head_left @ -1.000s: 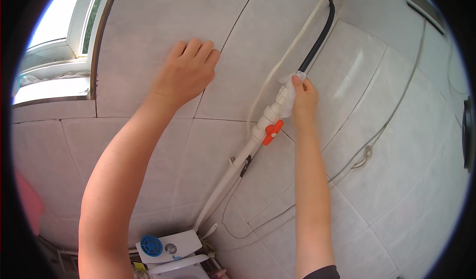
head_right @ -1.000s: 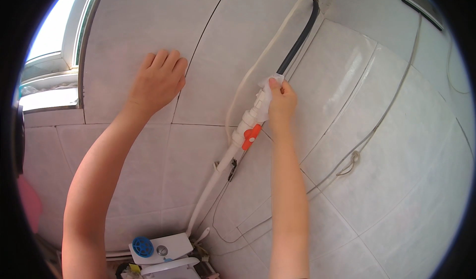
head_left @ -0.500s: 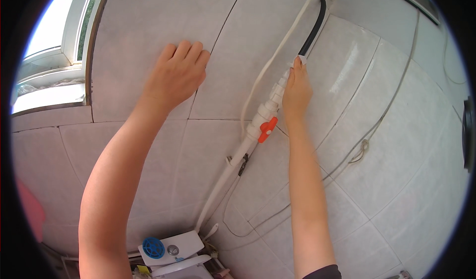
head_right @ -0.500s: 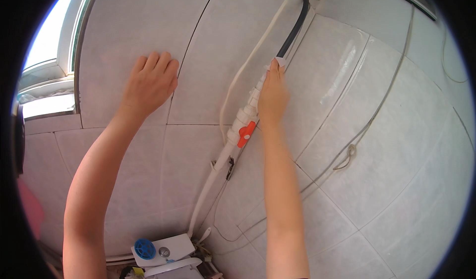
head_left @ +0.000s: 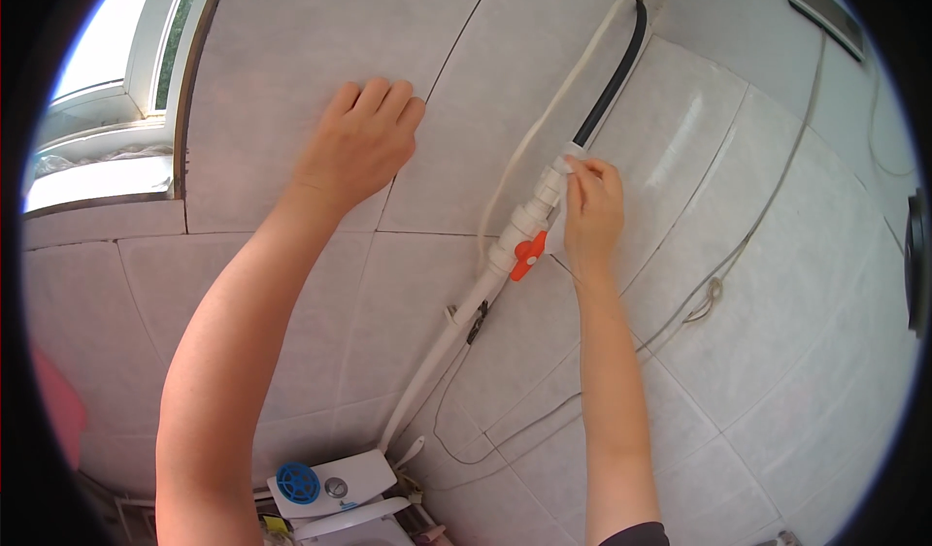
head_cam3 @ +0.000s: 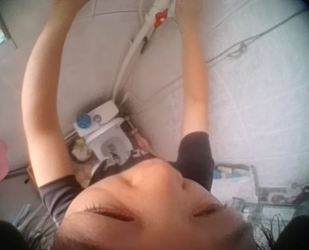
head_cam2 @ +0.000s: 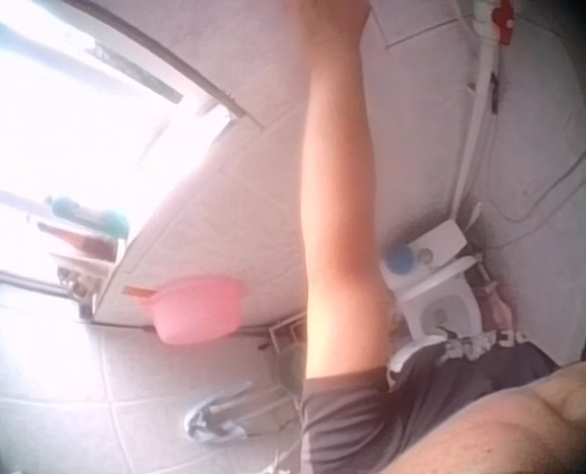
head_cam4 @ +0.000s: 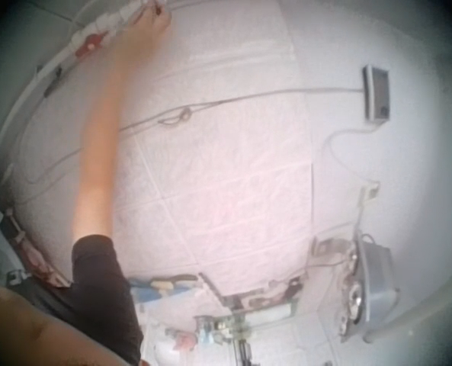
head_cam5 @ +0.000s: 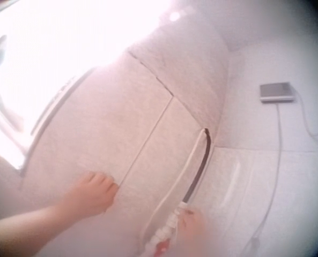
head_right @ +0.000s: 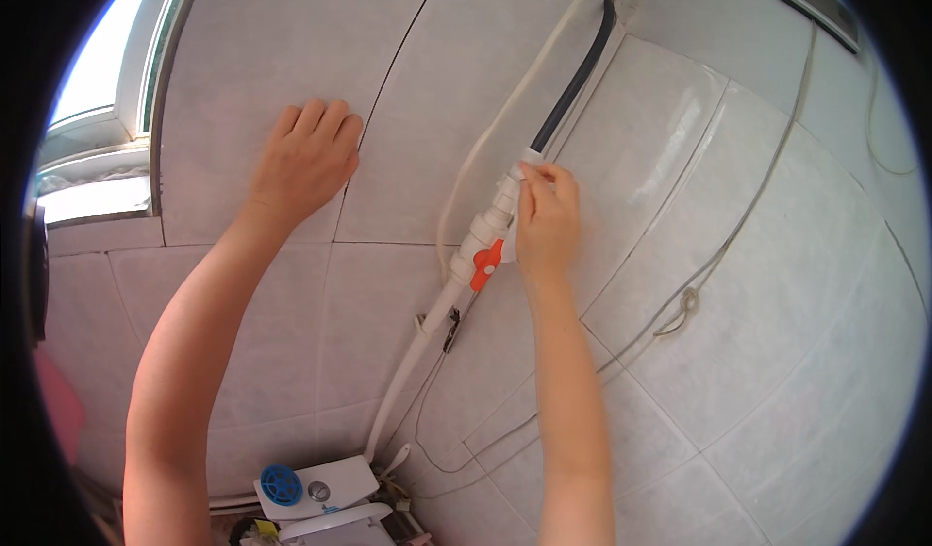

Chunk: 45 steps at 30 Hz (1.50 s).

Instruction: The person wipes down bathroom tiles, a windowsill, and a water pipe using a cloth and a wet wipe.

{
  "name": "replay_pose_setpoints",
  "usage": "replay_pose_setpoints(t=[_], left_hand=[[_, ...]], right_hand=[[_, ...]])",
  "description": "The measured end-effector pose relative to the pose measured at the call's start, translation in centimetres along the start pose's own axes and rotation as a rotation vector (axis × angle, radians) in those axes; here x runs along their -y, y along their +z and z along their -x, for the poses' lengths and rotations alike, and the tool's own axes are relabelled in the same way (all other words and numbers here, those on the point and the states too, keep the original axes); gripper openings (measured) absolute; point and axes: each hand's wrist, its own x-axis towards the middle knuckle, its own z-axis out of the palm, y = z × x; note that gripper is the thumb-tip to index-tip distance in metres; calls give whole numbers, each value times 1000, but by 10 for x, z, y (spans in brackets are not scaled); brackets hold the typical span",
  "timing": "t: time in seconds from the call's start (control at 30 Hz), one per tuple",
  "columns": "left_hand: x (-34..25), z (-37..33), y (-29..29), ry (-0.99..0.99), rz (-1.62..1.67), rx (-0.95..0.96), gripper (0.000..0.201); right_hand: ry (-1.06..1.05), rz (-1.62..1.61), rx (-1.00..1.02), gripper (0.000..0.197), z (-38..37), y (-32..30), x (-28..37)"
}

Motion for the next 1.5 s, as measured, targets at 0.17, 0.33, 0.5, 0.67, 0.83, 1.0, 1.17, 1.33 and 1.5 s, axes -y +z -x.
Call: replay_pose_setpoints(t=[0.17, 0.33, 0.5, 0.67, 0.83, 1.0, 1.17, 1.33, 1.5], left_hand=[[-1, -2, -1, 4, -12, 17, 11], [0, 1, 0, 10, 10, 13, 12], [0, -4, -5, 22, -17, 29, 13], [-2, -2, -5, 29, -11, 56, 12], [-2, -4, -6, 17, -4, 47, 10], [-2, -5, -7, 17, 14, 43, 10], [-1, -2, -5, 17, 1, 46, 10], [-4, -6, -5, 20, 5, 35, 10], [-2, -3, -6, 26, -1, 43, 10]], right_hand=[[-299, 231, -12, 17, 3, 20, -5], [-349, 199, 38, 15, -2, 16, -17], [-155, 93, 68, 12, 7, -10, -59], [130, -115, 1, 12, 22, -8, -39], [-255, -9, -34, 15, 3, 6, -19], [-80, -139, -79, 15, 7, 11, -42], [499, -164, 83, 16, -2, 11, -49], [981, -1221, 126, 22, -18, 45, -74], [995, -1420, 55, 22, 2, 51, -56]])
